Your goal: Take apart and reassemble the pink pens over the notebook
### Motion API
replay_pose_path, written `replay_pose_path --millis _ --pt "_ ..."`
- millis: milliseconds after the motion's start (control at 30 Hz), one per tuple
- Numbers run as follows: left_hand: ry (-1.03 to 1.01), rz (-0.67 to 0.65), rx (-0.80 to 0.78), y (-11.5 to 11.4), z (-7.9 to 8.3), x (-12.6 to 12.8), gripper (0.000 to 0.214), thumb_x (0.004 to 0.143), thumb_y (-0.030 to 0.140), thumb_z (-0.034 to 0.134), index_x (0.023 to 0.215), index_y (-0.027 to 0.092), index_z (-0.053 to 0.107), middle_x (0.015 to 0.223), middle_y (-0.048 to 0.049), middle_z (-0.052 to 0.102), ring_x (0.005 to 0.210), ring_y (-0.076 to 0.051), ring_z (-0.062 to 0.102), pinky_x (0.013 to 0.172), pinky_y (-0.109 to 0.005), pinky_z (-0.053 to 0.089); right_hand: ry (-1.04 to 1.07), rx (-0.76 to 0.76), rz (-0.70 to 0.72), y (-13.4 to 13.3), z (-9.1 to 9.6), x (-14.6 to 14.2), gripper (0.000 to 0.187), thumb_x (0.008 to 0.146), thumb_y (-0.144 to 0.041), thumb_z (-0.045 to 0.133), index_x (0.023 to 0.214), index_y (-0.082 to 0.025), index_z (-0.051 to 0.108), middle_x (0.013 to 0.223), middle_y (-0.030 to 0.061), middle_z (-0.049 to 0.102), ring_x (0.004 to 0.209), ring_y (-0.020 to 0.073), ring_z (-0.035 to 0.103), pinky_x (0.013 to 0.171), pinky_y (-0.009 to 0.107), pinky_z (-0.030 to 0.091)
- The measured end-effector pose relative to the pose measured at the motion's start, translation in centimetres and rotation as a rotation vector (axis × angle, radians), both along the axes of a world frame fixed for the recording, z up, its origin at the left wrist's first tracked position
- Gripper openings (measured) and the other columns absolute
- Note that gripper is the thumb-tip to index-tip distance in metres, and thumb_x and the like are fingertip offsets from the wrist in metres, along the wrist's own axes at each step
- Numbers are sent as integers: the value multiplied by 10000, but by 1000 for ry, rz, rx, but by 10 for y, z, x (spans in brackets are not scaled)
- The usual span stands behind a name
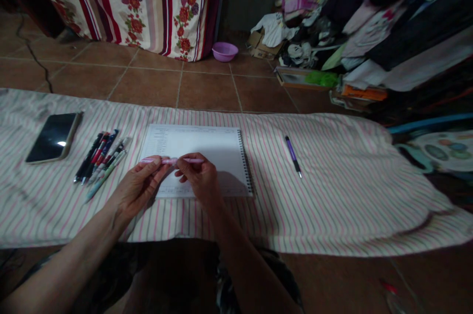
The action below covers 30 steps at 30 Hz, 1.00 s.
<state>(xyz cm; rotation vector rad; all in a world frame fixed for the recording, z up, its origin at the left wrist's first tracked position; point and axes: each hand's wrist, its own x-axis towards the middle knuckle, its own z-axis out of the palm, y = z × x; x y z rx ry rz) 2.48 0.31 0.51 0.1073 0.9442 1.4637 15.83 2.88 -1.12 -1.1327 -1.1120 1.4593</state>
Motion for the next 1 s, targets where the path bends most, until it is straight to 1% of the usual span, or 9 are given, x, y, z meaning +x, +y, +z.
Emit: replay_pose_path --millis 167,333,433,500,567,667,800,900,1000 --pt "-2 23 -31 1 1 1 183 750 -41 576 616 78 613 676 -48 657 714 -123 675 773 -222 565 -20 -9 -34 2 0 -4 238 667 -389 692 741 -172 627 599 -11 647 454 74 546 412 178 457" --pt "5 -30 24 0 1 0 175 716 -21 628 599 102 587 664 -36 656 730 -126 674 789 -224 552 -19 -34 -81 3 2 -5 265 653 -414 699 709 -170 612 566 -15 625 437 76 520 404 189 438" --pt "119 -94 18 -3 0 -3 128 670 32 700 651 113 602 641 -21 656 640 -102 654 667 -175 546 -25 -58 -119 2 4 -5 287 654 -431 695 666 -160 599 567 -2 629 430 76 517 410 197 431" --pt "207 -170 35 -5 -1 -5 133 646 84 738 683 120 615 597 -7 641 556 -78 617 560 -136 503 -42 -68 -132 1 6 -4 303 662 -441 685 633 -156 587 566 6 629 424 75 510 409 201 425" --pt "281 -250 68 -6 -1 -6 152 632 128 758 714 124 631 573 -5 633 518 -70 587 499 -127 454 -66 -70 -119 1 7 -4 310 671 -448 675 625 -156 582 560 7 624 423 77 509 412 205 423" --pt "365 -312 79 -8 -1 -7 196 615 162 774 763 128 651 596 -17 651 543 -87 597 524 -156 449 -89 -66 -103 1 9 -4 313 674 -456 671 636 -157 585 555 2 622 428 83 515 420 212 428" --pt "464 -345 60 -7 -1 -6 251 590 228 791 787 130 671 652 -38 681 601 -111 625 601 -193 466 -92 -58 -108 2 9 -3 315 676 -459 668 653 -154 593 573 8 631 439 84 525 427 214 435" --pt "560 -359 61 -6 -4 -7 264 588 285 787 766 129 669 649 -38 676 603 -120 621 581 -200 456 -92 -50 -96 2 8 -3 312 686 -457 661 675 -151 599 588 11 638 458 88 541 442 213 448" --pt "665 -383 90 -6 -9 -8 263 641 349 742 787 149 655 665 -29 673 614 -128 616 544 -205 438 -69 -39 -74 4 5 -2 318 703 -465 642 716 -149 609 640 19 665 499 96 572 451 208 461"
